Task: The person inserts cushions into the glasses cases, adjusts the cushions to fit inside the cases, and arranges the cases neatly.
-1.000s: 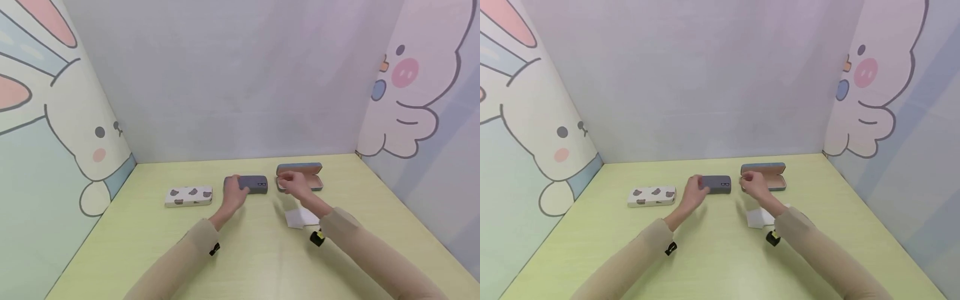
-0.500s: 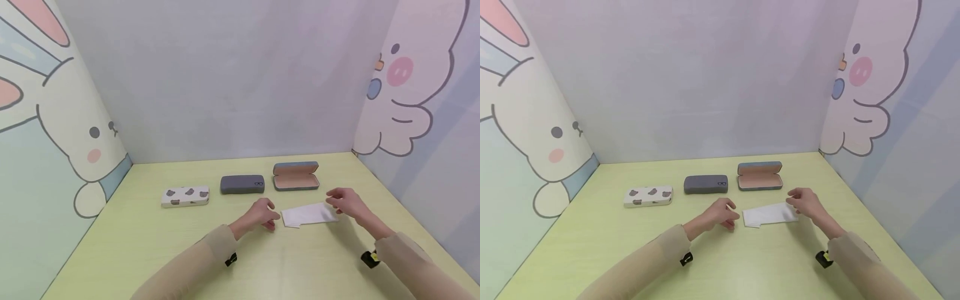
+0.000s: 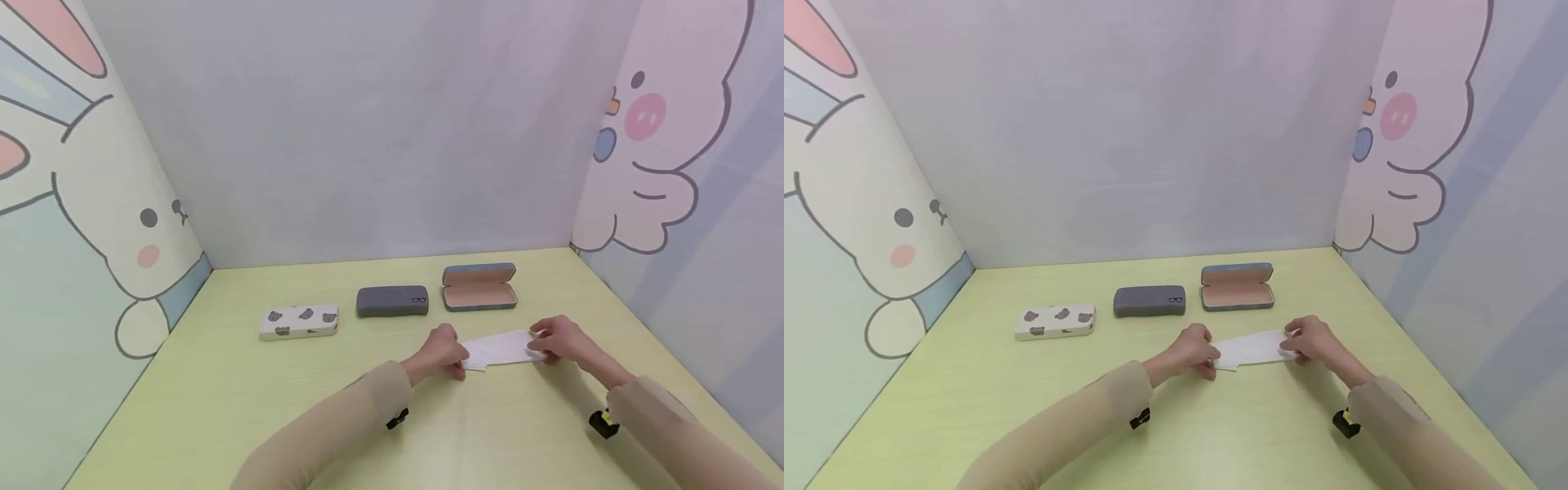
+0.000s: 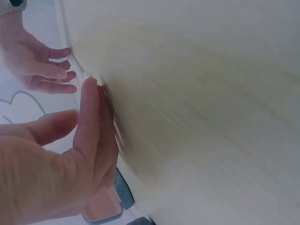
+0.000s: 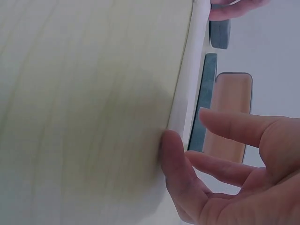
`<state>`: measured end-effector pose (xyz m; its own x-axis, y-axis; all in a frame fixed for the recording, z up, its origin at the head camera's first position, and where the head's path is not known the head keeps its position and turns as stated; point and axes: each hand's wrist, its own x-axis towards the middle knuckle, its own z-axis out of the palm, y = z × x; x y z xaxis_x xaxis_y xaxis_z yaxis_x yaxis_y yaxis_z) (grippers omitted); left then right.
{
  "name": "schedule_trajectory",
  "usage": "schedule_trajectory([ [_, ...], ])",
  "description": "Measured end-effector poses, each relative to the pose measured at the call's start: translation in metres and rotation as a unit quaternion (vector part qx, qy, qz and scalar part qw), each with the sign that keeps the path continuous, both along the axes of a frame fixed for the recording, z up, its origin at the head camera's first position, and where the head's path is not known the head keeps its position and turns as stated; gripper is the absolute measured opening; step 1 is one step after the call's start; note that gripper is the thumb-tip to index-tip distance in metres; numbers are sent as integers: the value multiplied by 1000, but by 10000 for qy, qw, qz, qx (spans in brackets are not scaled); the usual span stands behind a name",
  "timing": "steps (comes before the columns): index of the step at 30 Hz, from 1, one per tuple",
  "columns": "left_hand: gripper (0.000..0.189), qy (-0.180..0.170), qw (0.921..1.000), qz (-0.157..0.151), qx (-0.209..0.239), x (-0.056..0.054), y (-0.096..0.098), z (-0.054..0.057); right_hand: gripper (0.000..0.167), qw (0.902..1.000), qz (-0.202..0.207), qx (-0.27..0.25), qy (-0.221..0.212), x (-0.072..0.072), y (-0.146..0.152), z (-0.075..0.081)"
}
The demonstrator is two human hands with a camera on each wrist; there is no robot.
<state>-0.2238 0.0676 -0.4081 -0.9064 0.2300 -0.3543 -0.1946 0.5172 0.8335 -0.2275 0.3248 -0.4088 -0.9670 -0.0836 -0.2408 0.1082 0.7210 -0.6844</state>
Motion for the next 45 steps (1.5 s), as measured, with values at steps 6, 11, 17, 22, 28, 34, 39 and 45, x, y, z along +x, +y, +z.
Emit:
schedule_trajectory([
  [6,31,361,9991,-42,-203,-1,8,-4,36,9997,24,105,236,-1,-2,-6],
  [11,20,451,9983,-70,-359,-1,15,-5,24,9991,-39,81,410,-1,-2,-11],
  [17,17,562,9972,105,-477,-2,21,-8,12,9982,-119,109,582,-1,-3,-15],
  [22,17,648,9963,201,-523,-4,24,-13,6,9966,-166,221,779,-1,-4,-19],
  [28,19,560,9977,239,-288,-8,20,-13,4,9971,-252,75,715,-3,-6,-18],
  [34,19,726,9968,98,-318,-12,15,-9,12,9983,-375,-372,241,-6,-6,-13],
  [39,19,834,9962,-2,-270,-16,9,-4,15,9968,-394,-678,123,-13,-5,-7],
  [45,19,1039,9945,-43,-152,-29,0,2,20,9923,-326,-1191,90,-26,-4,5],
])
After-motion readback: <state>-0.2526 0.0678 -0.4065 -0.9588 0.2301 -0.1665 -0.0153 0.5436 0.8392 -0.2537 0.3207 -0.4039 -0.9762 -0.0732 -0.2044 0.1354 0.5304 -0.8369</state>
